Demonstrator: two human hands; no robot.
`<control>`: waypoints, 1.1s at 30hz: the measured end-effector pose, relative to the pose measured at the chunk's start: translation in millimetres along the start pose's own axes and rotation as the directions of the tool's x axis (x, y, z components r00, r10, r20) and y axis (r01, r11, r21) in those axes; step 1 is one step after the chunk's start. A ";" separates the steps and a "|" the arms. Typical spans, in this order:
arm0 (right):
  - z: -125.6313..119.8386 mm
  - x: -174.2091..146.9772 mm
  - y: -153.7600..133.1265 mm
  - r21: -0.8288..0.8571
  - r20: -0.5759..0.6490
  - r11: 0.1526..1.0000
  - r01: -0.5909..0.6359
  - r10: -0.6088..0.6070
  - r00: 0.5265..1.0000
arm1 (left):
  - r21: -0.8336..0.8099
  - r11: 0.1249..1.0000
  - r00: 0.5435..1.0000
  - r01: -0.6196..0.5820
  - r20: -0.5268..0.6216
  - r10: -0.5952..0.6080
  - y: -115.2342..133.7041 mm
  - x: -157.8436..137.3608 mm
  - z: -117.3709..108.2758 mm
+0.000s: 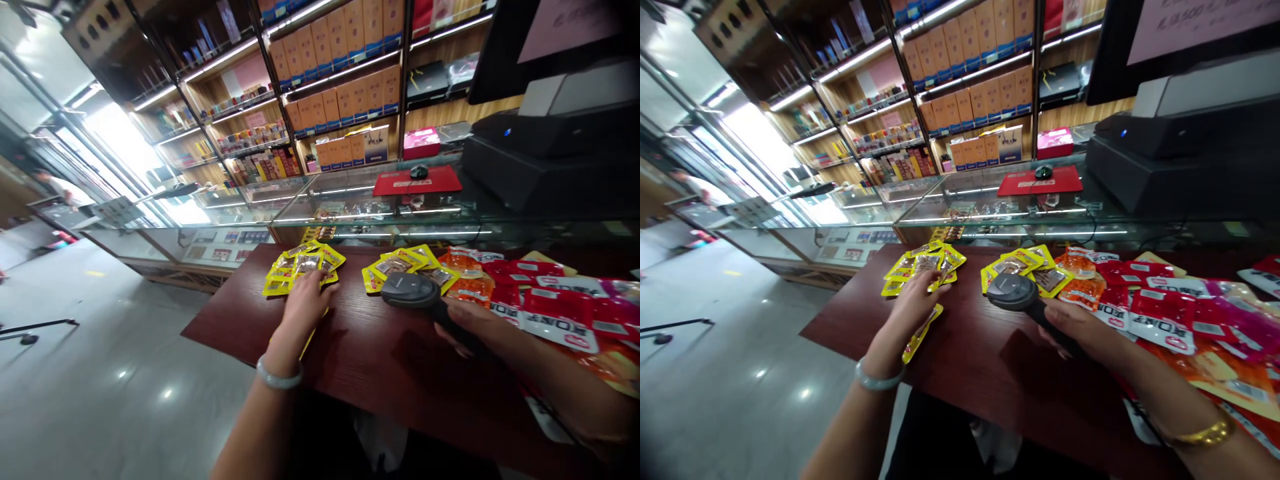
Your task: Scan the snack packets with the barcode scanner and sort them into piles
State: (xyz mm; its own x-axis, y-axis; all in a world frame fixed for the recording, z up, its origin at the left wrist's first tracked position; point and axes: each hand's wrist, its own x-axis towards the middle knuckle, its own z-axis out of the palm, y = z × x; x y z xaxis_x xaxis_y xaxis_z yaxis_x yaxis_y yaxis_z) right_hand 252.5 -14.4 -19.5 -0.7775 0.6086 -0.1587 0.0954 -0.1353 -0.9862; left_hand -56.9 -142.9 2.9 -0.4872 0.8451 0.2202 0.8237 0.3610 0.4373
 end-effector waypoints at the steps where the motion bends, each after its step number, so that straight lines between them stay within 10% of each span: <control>1: -0.8 0.5 1.2 0.030 0.096 0.999 -0.022 0.019 0.995 | 0.154 0.986 0.998 0.060 -0.008 -0.060 -14.9 -9.5 -12.3; 7: -5.1 5.7 9.4 0.005 0.224 0.998 -0.060 0.058 0.973 | 0.477 0.849 0.934 0.226 0.140 -0.328 -73.2 -46.6 -22.1; 16: 27.8 -4.7 -3.6 -0.107 0.217 0.992 -0.067 0.089 0.972 | -0.131 0.946 0.951 0.296 0.136 -0.278 -44.4 -47.1 4.2; 25: 61.5 -12.0 -3.5 0.004 0.147 1.000 -0.025 0.025 0.989 | -0.133 0.971 0.975 0.199 0.124 -0.183 -30.9 -32.1 9.9; 33: 96.0 -15.8 5.8 0.132 -0.113 0.989 0.070 -0.055 0.992 | -0.507 0.860 0.998 0.059 0.062 -0.032 17.5 9.2 41.5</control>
State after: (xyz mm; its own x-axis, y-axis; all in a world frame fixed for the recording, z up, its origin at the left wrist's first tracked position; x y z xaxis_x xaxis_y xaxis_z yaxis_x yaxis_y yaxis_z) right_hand 205.7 -99.9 -18.2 -0.7060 0.6998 -0.1089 -0.0416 -0.1945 -0.9800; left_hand -34.9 -112.5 -23.7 -0.4943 0.8561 0.1512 0.5326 0.1607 0.8309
